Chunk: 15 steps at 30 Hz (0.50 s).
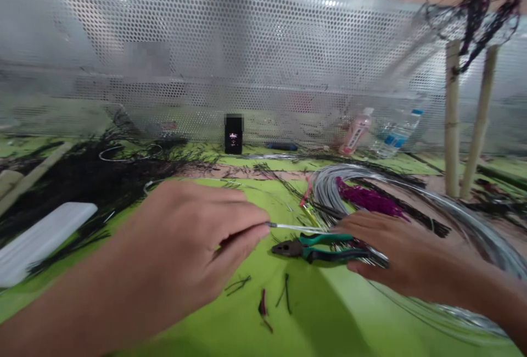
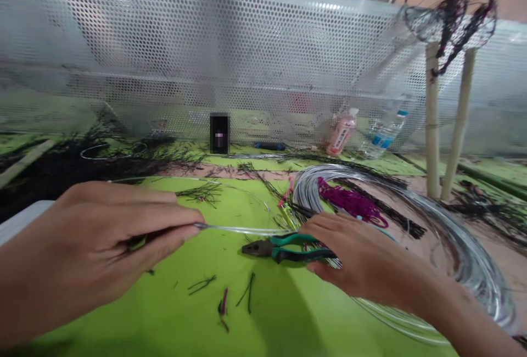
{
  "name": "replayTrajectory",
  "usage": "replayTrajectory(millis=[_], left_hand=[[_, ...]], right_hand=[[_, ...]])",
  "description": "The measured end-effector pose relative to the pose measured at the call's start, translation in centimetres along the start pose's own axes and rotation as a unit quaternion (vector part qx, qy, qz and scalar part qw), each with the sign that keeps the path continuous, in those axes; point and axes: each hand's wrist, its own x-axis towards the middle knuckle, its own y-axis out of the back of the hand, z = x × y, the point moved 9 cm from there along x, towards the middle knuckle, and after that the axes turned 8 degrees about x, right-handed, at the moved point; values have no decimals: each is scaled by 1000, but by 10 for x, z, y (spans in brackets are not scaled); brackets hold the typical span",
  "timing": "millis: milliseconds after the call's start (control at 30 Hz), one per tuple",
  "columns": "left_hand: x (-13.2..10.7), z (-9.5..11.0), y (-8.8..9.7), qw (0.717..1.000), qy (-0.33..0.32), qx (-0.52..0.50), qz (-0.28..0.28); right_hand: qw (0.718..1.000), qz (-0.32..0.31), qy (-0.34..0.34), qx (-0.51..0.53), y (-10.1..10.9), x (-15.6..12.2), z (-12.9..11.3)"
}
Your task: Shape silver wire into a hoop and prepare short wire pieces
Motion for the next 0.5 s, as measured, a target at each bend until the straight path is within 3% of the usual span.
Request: replayTrajectory(millis=[33, 100, 233, 367, 500], left_hand=[[-2, 2, 0, 1000, -7, 7, -4], [-6, 4, -1, 1000, -15, 17, -10], [-10, 8, -3, 999, -27, 30, -11], [-13, 8, -7, 998, -36, 44, -26], [-18, 6, -6, 998, -30, 46, -26]], right_hand=[[999, 1, -13, -34, -10, -5, 11], [995, -61, -25, -78, -39, -6, 23], [987, -98, -21, -128, -68, 12, 20], [988, -71, -5, -138, -69, 24, 10], [994, -10, 16, -111, -44, 14, 4]])
